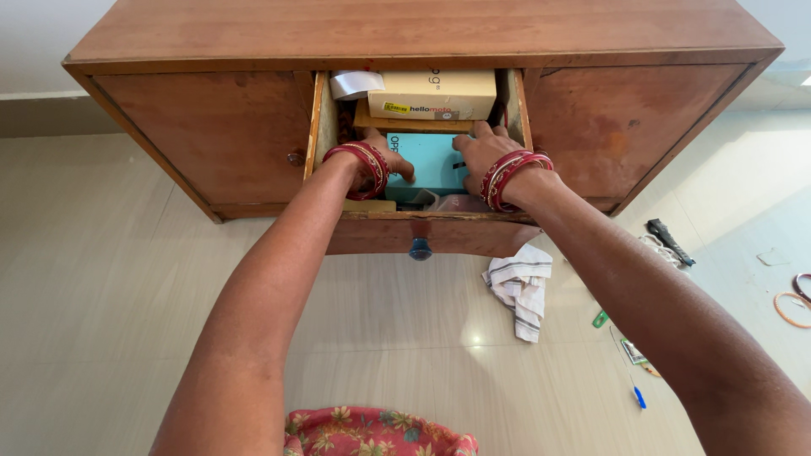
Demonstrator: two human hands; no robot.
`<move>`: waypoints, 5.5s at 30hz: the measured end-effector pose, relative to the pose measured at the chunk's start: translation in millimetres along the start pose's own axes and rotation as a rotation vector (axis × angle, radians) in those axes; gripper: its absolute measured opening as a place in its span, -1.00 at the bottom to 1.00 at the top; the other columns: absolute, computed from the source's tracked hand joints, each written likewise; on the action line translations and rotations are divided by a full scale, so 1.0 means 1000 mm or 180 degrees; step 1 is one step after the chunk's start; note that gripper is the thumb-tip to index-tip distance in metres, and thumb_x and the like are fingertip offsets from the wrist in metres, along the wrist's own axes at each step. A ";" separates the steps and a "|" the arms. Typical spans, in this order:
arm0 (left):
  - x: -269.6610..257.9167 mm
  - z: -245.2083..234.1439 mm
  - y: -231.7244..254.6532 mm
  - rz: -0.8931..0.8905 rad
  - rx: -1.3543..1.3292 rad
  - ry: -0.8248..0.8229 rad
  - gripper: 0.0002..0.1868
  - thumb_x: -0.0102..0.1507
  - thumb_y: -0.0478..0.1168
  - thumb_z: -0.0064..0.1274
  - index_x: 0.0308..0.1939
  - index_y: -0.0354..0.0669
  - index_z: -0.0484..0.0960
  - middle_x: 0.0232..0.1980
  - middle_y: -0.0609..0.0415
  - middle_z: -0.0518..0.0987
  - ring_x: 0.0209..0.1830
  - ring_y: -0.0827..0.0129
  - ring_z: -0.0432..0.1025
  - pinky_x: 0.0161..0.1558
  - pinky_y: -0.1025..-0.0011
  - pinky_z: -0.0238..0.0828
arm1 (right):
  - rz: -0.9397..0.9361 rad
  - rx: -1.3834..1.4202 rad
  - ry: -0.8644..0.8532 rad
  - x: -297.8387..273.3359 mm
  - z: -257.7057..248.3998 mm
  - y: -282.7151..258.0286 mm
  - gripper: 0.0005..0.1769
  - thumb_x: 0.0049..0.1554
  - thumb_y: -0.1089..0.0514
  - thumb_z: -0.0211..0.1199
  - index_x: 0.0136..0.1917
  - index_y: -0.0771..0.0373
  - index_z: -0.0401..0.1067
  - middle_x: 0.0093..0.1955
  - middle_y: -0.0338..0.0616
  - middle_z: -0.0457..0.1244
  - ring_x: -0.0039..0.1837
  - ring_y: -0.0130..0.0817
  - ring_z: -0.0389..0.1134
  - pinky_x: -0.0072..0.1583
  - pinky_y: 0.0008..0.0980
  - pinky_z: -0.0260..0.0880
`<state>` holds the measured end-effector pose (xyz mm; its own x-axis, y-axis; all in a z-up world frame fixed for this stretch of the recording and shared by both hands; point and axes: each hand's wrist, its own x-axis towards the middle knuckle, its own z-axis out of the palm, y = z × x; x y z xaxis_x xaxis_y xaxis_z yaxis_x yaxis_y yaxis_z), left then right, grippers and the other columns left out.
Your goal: The person kneels in front of a wooden dresser and removes items from an open drawer, including bangles, boxes, a black plastic bag, packets, and a cloth, placing them on the floor. They lift out larger boxes, remove a newspaper lining, and wipe the empty drawer interior with a white cloth.
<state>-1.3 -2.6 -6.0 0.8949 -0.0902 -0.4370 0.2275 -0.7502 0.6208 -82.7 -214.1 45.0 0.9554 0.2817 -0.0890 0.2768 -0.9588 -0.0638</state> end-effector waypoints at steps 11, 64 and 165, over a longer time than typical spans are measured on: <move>0.018 0.000 -0.005 -0.0097 -0.0809 -0.0191 0.26 0.06 0.26 0.29 0.54 -0.44 -0.01 0.52 -0.42 0.20 0.51 -0.06 0.23 0.38 0.05 0.31 | 0.0350 -0.0072 -0.0608 0.019 -0.009 -0.006 0.12 -0.13 0.24 0.48 0.60 0.08 -0.02 0.55 0.15 -0.02 0.58 0.24 0.01 0.42 0.13 0.30; -0.071 -0.113 0.004 0.2078 -0.1745 0.0609 0.33 -0.30 -0.15 0.43 0.52 -0.09 0.06 0.46 -0.13 0.31 0.48 -0.02 0.25 0.40 -0.04 0.31 | -0.0806 0.2646 0.1581 0.030 -0.033 0.051 0.59 -0.28 -0.15 0.69 0.68 0.29 -0.30 0.61 0.19 -0.01 0.64 0.05 0.01 0.56 -0.06 0.08; -0.066 0.181 0.201 0.3234 -0.0232 0.0067 -0.74 0.21 -0.15 0.20 -0.05 -0.09 0.71 -0.14 0.13 0.75 -0.16 0.43 0.65 -0.05 0.43 0.58 | 0.1300 0.1989 0.1942 -0.188 0.109 0.263 -0.80 0.17 0.18 0.31 0.06 0.24 0.59 -0.08 -0.14 0.46 -0.09 -0.43 0.48 0.02 -0.40 0.50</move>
<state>-84.1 -266.2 29.3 0.6842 -0.6503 0.3301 -0.6216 -0.2833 0.7303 -200.6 -514.8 -63.4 0.9039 -0.3057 0.2992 -0.0254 -0.7366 -0.6759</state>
